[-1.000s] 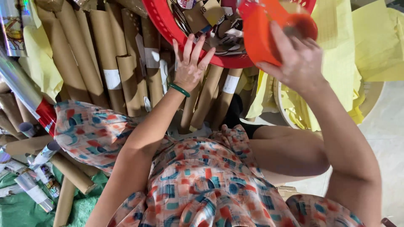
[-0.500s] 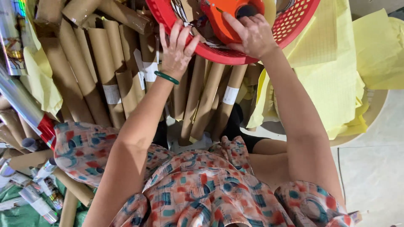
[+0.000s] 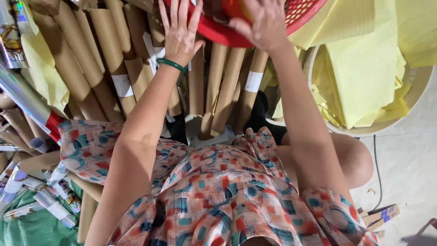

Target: Seal the ends of cardboard tubes using circular labels and clear tape from a hand-held dispenser.

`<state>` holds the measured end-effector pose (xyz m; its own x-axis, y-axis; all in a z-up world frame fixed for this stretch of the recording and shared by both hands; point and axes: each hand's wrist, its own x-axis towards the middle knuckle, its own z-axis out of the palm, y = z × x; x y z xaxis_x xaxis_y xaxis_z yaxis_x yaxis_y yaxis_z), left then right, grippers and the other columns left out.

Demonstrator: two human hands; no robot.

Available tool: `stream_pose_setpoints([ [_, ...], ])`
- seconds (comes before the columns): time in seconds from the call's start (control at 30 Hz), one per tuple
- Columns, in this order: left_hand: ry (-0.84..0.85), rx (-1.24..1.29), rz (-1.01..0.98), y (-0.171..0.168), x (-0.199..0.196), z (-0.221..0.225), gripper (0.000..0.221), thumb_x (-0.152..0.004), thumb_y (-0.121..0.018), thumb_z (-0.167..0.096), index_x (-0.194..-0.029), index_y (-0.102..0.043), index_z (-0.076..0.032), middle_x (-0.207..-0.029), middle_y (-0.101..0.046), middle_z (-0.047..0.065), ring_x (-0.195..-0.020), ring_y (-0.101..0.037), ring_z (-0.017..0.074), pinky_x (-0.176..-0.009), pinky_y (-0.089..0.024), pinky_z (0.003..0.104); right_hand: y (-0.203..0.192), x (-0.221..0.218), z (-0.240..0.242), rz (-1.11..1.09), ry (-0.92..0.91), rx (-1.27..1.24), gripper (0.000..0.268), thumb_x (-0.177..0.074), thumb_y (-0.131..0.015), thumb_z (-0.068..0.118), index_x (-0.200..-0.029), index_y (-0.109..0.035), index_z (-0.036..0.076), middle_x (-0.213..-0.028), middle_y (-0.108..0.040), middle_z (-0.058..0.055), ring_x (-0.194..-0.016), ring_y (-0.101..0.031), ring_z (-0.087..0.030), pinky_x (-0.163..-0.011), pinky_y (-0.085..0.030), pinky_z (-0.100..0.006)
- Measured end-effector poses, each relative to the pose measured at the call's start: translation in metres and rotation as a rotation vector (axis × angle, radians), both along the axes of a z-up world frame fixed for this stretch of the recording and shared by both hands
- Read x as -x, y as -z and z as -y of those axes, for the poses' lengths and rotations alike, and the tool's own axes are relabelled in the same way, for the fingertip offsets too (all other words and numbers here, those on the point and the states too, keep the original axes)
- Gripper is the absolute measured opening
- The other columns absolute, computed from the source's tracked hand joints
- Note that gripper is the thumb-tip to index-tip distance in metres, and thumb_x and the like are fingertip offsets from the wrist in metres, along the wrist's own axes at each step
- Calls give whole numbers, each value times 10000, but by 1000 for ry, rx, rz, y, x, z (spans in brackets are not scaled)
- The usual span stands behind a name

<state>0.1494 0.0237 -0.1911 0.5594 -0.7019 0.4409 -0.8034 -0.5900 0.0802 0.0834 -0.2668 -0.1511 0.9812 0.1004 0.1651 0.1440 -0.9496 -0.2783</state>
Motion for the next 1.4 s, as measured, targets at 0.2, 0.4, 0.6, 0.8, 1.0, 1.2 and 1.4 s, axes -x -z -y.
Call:
stream_pose_setpoints([
  [0.2, -28, 48, -44, 16, 16, 9, 1266, -628, -1002, -349, -1625, -257, -121, -1687, -202, 214, -1549, -147, 455, -1190, -40, 785, 5, 40, -38, 40, -116, 28, 1004, -837, -728, 756, -1540, -518, 71, -1463, -482, -235, -1387, -426, -424, -1204, -176, -620],
  [0.4, -126, 18, 16, 25, 3, 22, 894, -654, -952, -219, -1450, -553, -138, -1656, -298, 139, -1564, -190, 404, -1221, -8, 748, 28, 33, -21, 77, -148, 103, 1166, -654, -906, 642, -1639, -463, 202, -1652, -352, -190, -1501, -352, -366, -1276, -138, -584],
  [0.6, -209, 37, -105, 21, -16, 57, 645, -627, -900, -177, -1247, -733, -125, -1570, -420, 110, -1506, -258, 407, -1193, 6, 769, 36, -4, 24, 139, -246, 170, 1150, -681, -912, 687, -1610, -441, 199, -1647, -383, -171, -1489, -352, -383, -1244, -171, -576],
  [0.8, -257, -7, -202, 4, -10, 64, 728, -647, -921, -178, -1326, -675, -82, -1532, -400, 184, -1475, -241, 466, -1178, 5, 792, 39, 4, 15, 60, -147, 145, 1130, -730, -927, 596, -1654, -419, 190, -1638, -386, -146, -1502, -334, -379, -1242, -203, -584],
  [1.0, -274, -63, -88, 23, 15, 56, 843, -614, -932, -155, -1395, -631, -54, -1654, -247, 245, -1548, -116, 447, -1162, 53, 791, 59, 51, -26, 143, 70, 2, 1122, -686, -966, 400, -1618, -408, 119, -1689, -258, -197, -1557, -206, -415, -1265, -220, -607],
  [1.2, -295, -35, -211, 31, 29, 52, 855, -597, -963, -240, -1364, -648, -33, -1646, -226, 258, -1536, -94, 462, -1130, 52, 822, 96, 100, -37, 355, 288, -156, 955, -893, -901, 229, -1650, -324, 150, -1710, -179, -187, -1590, -196, -405, -1312, -226, -579],
  [1.4, -295, -36, -154, 28, 43, 56, 728, -683, -924, -195, -1338, -653, -28, -1661, -189, 270, -1546, -70, 478, -1135, 59, 822, 148, 121, -36, 266, 494, -226, 952, -937, -787, 109, -1673, -184, 96, -1712, -89, -245, -1592, -151, -446, -1296, -235, -575],
])
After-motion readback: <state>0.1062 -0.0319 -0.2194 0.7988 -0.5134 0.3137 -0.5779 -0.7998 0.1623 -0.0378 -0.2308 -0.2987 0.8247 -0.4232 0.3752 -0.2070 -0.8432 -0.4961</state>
